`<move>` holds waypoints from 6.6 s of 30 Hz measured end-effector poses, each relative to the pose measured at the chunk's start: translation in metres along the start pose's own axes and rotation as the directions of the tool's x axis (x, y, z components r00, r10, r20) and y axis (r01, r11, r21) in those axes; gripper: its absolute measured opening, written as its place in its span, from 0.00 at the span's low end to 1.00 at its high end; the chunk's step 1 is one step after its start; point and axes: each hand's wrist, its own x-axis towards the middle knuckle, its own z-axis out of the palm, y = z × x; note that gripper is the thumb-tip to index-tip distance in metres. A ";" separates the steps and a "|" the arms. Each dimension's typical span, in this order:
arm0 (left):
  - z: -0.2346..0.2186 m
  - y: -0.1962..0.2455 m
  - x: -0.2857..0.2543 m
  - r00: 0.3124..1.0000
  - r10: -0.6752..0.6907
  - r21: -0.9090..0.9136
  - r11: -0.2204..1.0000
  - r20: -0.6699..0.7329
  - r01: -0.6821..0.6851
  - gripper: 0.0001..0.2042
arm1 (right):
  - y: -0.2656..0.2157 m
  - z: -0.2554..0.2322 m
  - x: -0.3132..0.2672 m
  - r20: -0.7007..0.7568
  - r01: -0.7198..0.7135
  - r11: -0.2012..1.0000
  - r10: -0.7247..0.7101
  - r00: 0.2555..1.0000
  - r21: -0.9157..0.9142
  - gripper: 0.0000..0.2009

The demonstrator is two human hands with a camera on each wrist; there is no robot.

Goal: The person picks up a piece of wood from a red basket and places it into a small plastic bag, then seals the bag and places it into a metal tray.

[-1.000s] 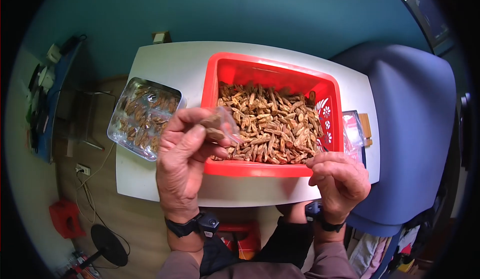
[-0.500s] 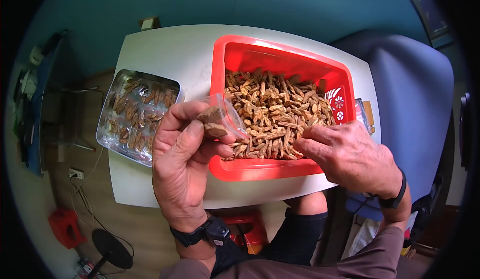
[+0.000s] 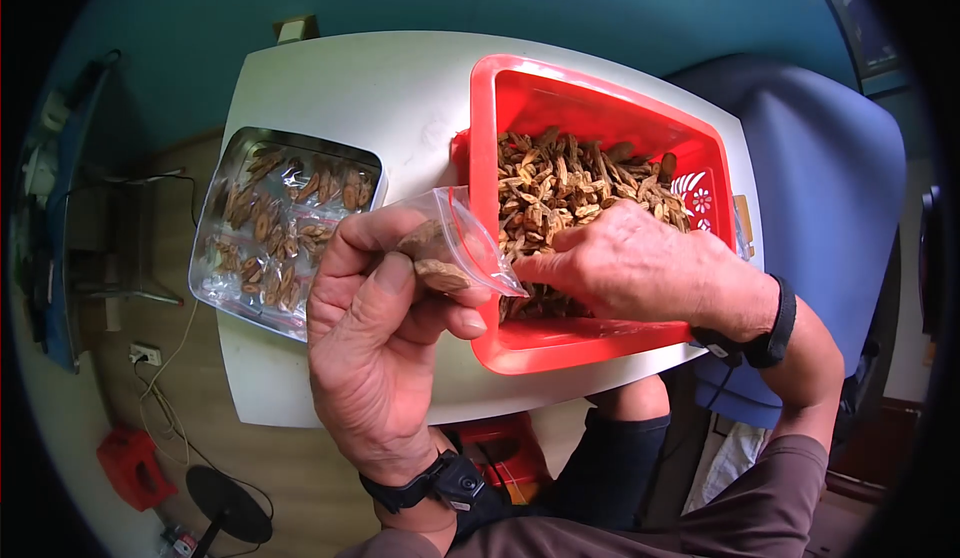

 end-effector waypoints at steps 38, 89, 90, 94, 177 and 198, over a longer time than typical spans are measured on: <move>0.000 0.000 0.000 1.000 0.020 -0.012 1.000 -0.009 -0.020 0.11 | 0.022 0.005 -0.023 -0.131 -0.047 0.999 0.047 0.990 0.009 0.10; 0.026 -0.021 -0.011 0.991 0.036 0.328 0.942 0.129 -0.076 0.11 | 0.029 0.035 -0.108 -0.313 -0.112 0.841 0.316 0.895 0.529 0.08; 0.027 -0.024 -0.012 0.993 0.037 0.329 0.942 0.113 -0.073 0.10 | 0.027 0.037 -0.110 -0.318 -0.114 0.842 0.319 0.893 0.527 0.08; 0.033 -0.031 -0.012 0.996 0.026 0.350 0.935 0.088 -0.055 0.09 | 0.023 0.050 -0.118 -0.432 -0.025 0.745 0.414 0.802 0.667 0.08; 0.060 -0.068 -0.022 0.976 -0.200 0.667 0.739 0.082 0.096 0.09 | -0.032 0.071 -0.100 -0.634 0.410 0.490 0.662 0.399 0.769 0.08; 0.057 -0.067 -0.020 0.975 -0.198 0.640 0.763 0.096 0.092 0.10 | -0.041 0.078 -0.083 -0.684 0.581 0.452 0.678 0.269 0.677 0.08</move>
